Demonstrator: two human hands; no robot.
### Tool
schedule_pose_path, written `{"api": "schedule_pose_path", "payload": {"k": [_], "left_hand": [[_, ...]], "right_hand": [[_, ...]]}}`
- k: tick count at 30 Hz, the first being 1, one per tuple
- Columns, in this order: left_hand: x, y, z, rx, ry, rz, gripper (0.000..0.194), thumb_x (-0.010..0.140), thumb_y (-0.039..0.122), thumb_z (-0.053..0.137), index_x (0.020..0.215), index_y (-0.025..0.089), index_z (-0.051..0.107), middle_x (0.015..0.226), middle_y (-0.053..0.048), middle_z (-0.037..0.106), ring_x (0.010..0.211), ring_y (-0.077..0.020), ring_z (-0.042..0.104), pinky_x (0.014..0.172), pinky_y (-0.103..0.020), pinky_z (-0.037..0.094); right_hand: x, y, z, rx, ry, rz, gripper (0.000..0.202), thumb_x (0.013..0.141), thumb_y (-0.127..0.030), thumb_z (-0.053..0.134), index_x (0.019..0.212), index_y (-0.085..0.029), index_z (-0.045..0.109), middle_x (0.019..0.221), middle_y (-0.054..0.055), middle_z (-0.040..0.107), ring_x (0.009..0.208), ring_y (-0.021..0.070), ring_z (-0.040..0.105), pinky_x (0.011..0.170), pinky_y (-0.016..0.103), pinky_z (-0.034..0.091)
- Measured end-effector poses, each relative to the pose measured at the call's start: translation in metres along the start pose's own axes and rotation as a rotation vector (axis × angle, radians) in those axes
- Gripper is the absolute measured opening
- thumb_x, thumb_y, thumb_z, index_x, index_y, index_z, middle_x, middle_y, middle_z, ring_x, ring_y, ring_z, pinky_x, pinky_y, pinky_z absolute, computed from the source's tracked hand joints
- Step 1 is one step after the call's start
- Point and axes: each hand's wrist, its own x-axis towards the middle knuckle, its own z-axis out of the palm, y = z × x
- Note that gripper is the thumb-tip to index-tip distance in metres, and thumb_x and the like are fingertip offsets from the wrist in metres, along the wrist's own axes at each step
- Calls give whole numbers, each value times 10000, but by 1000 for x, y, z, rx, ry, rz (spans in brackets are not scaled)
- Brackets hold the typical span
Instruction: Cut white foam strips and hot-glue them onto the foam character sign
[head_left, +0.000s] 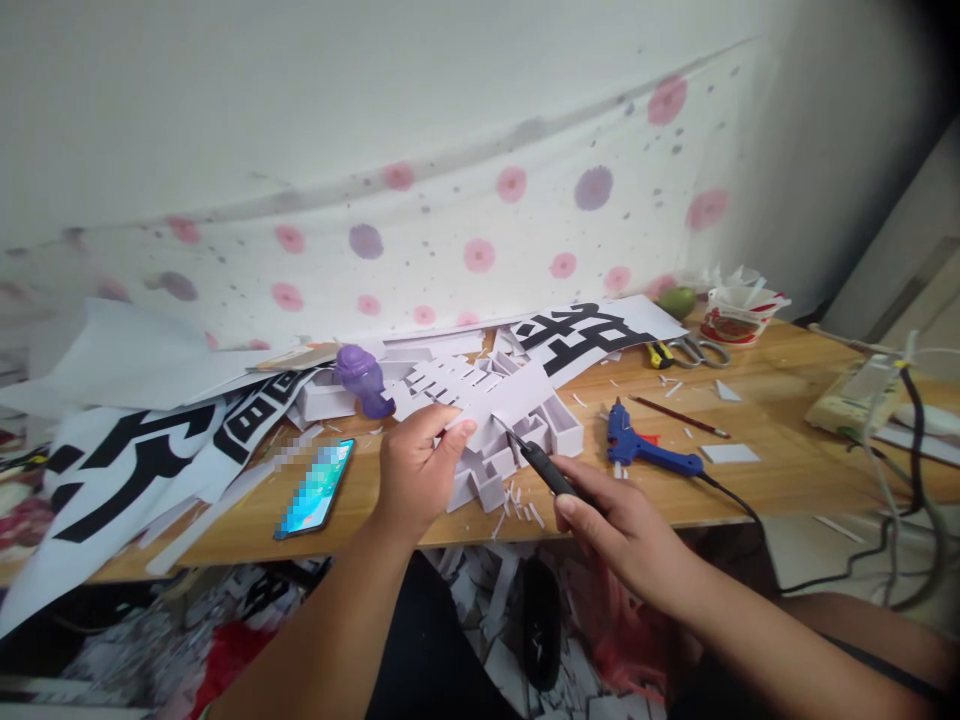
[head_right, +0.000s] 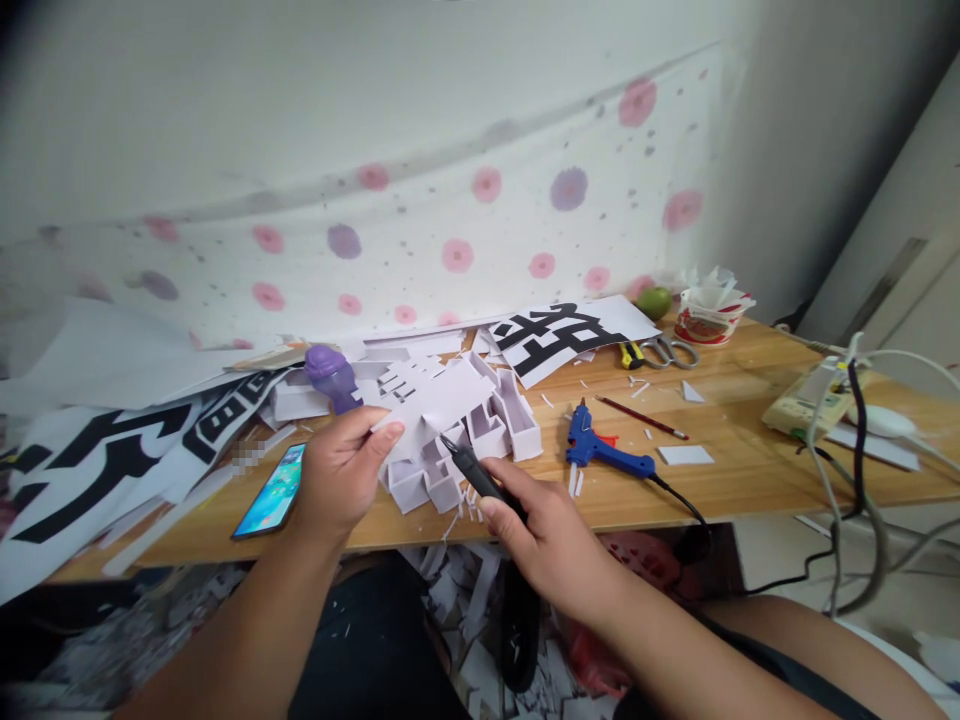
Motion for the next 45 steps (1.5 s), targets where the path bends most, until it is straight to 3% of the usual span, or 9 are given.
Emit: {"api": "schedule_pose_path", "payload": {"k": [8,13,15,18,21,26,34,40,45], "left_hand": [[-1,9,-14,-39,10,13,183,808,266,557,664,155,574,576,24,477,555,-103,432,532,-231,345],[3,18,-37,-164,160,-98,170,808,295,545,691,176,581,552,31,463,530,-108,423,502,-232,336],[3,25,-48,-166,210,-117,168,798,297,557,680,179,578,553,30,460,529,-108,419,492,-229,323],[-5,34,-51,-153,-69,-173,193,781,300,585,640,169,566,567,25,473,547,-106,420,502,-225,318],[-19,35,-35,-300,-353,-283,243,799,329,569,627,160,542,585,20,478,575,-106,431,531,-224,332],[-42,34,1,-656,-440,-466,207,792,330,599,701,144,582,629,6,513,618,-108,468,577,-220,358],[-58,54,28,-1253,-336,-753,240,731,353,679,755,130,593,649,-16,553,577,-90,515,539,-189,407],[-60,55,36,-1299,-345,-738,244,697,320,703,809,163,555,656,-6,558,524,-115,534,416,-203,434],[-59,60,48,-1196,107,-833,195,712,271,684,783,162,539,626,21,556,497,-79,524,351,-127,338]], "right_hand": [[-15,-1,-1,-11,-23,-34,403,921,-385,419,1256,-177,505,1225,72,534,1121,227,507,910,326,451],[-23,10,2,66,-46,113,394,903,-384,430,1207,-156,535,860,63,630,797,200,595,701,299,493],[-22,12,-2,166,33,148,366,880,-388,474,1159,-162,542,787,39,593,705,167,570,612,257,473],[-15,5,-14,480,234,82,371,826,-408,574,1126,-205,494,858,15,536,540,84,478,476,201,397],[-9,-6,-26,754,277,46,401,759,-419,660,1048,-200,488,881,12,530,446,31,383,405,169,314],[-9,-10,-27,862,136,160,373,646,-361,777,860,-141,565,656,-21,514,472,47,447,417,133,339],[-11,-6,-10,1135,15,256,272,643,-303,785,752,-111,628,659,17,591,549,86,544,510,168,436],[-9,-5,-1,1177,10,324,331,632,-335,786,779,-90,618,673,40,601,555,111,551,521,197,430],[-1,-5,7,1193,189,386,387,554,-312,823,787,-110,589,681,23,606,567,121,553,542,216,437]]}}
